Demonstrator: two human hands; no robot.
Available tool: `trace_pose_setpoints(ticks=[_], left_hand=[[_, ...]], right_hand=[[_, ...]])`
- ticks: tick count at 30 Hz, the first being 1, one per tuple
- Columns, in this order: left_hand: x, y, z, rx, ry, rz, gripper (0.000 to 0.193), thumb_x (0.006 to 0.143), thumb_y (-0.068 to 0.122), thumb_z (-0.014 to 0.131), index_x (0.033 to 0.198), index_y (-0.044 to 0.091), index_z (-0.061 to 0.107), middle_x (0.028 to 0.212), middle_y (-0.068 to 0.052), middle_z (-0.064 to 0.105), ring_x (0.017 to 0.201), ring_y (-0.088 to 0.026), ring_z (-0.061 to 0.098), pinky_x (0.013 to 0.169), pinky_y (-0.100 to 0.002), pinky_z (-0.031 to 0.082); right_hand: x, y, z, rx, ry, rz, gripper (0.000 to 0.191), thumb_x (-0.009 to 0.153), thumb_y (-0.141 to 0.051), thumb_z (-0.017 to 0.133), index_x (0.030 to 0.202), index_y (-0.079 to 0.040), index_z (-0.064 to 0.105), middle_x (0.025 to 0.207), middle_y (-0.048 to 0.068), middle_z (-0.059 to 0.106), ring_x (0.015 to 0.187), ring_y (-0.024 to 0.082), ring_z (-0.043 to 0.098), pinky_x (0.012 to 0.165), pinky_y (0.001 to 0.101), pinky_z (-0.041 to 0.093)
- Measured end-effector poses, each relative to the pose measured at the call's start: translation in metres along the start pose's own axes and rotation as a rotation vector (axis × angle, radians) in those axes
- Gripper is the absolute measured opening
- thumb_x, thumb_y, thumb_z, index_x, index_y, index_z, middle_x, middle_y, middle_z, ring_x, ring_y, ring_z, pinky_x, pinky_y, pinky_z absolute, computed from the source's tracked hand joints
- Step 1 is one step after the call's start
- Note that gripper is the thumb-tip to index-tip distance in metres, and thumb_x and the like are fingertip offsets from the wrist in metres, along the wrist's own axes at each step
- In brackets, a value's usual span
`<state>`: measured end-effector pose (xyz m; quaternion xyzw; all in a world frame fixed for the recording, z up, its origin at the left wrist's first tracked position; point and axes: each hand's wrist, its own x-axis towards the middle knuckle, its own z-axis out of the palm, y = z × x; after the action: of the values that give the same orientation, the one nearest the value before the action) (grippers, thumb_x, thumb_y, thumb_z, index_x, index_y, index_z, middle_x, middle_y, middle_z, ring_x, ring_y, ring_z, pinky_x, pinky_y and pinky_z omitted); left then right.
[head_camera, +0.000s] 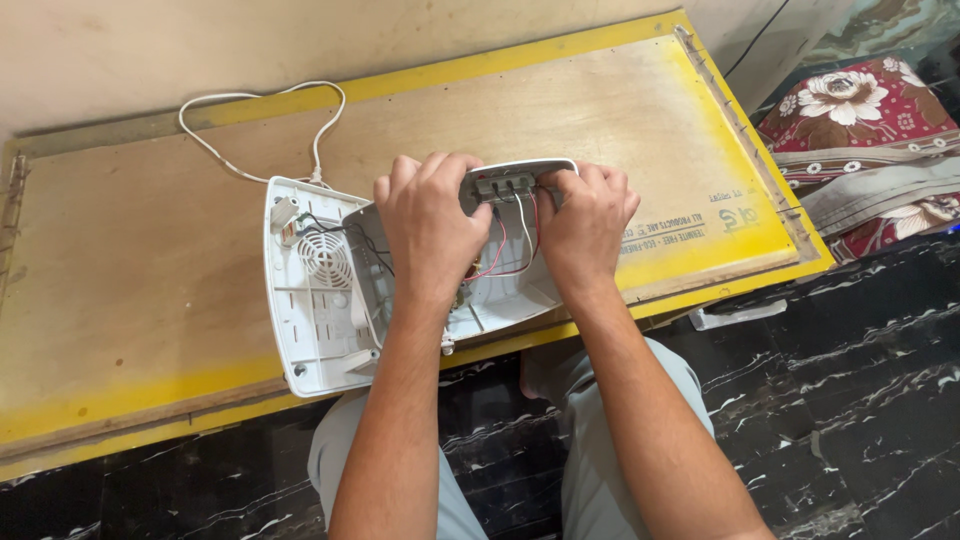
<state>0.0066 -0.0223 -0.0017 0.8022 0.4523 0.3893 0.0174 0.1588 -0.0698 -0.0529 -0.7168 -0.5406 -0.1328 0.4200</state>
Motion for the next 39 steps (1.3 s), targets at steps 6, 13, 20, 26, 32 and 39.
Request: trace_pose_setpoints(ticks=[6, 13, 20, 26, 32, 39], left_hand=[[-0.0004, 0.0005, -0.0004, 0.000, -0.016, -0.009, 0.034, 0.067, 0.018, 0.087, 0.099, 0.017, 0.076, 0.100, 0.001, 0.073, 0.100, -0.025, 0.058, 0.091, -0.042, 0.039], [0.0001, 0.0001, -0.0006, 0.001, -0.017, -0.014, 0.033, 0.067, 0.017, 0.087, 0.099, 0.017, 0.076, 0.100, 0.001, 0.073, 0.100, -0.025, 0.058, 0.091, -0.042, 0.039], [-0.0004, -0.0003, -0.0005, 0.003, -0.012, -0.008, 0.033, 0.068, 0.017, 0.087, 0.099, 0.017, 0.076, 0.100, 0.001, 0.073, 0.100, -0.025, 0.058, 0.091, -0.042, 0.039], [-0.0005, 0.0003, -0.0014, -0.006, -0.011, -0.006, 0.034, 0.067, 0.017, 0.087, 0.099, 0.017, 0.076, 0.101, 0.001, 0.073, 0.100, -0.025, 0.058, 0.092, -0.042, 0.039], [-0.0004, 0.0005, -0.0024, -0.012, -0.011, -0.006, 0.034, 0.067, 0.017, 0.087, 0.099, 0.017, 0.076, 0.102, 0.001, 0.073, 0.100, -0.025, 0.058, 0.090, -0.042, 0.039], [0.0001, 0.0004, -0.0020, -0.007, -0.012, -0.005, 0.034, 0.067, 0.017, 0.087, 0.099, 0.017, 0.076, 0.100, 0.001, 0.073, 0.100, -0.025, 0.058, 0.090, -0.042, 0.039]], right_hand=[[0.0000, -0.0012, -0.0014, -0.006, -0.008, 0.008, 0.012, 0.083, -0.013, 0.081, 0.094, -0.013, 0.078, 0.106, 0.004, 0.071, 0.112, 0.031, 0.055, 0.097, 0.0473, 0.037], [0.0004, -0.0018, -0.0005, -0.025, -0.013, 0.006, 0.012, 0.084, -0.012, 0.081, 0.095, -0.013, 0.077, 0.106, 0.004, 0.071, 0.111, 0.031, 0.056, 0.097, 0.0471, 0.037], [-0.0002, -0.0009, -0.0004, -0.032, -0.012, -0.004, 0.013, 0.083, -0.013, 0.081, 0.095, -0.013, 0.077, 0.105, 0.004, 0.070, 0.112, 0.031, 0.056, 0.097, 0.0471, 0.037], [-0.0001, 0.0000, -0.0006, -0.022, -0.002, -0.014, 0.015, 0.082, -0.014, 0.082, 0.096, -0.014, 0.077, 0.109, 0.005, 0.071, 0.112, 0.031, 0.055, 0.097, 0.0480, 0.036], [-0.0013, -0.0010, -0.0014, -0.027, 0.001, -0.028, 0.016, 0.081, -0.012, 0.082, 0.096, -0.013, 0.077, 0.109, 0.004, 0.071, 0.113, 0.032, 0.054, 0.100, 0.0495, 0.034], [-0.0011, -0.0009, -0.0010, -0.024, 0.013, -0.034, 0.015, 0.082, -0.010, 0.081, 0.097, -0.013, 0.076, 0.110, 0.004, 0.071, 0.114, 0.031, 0.055, 0.100, 0.0488, 0.034]])
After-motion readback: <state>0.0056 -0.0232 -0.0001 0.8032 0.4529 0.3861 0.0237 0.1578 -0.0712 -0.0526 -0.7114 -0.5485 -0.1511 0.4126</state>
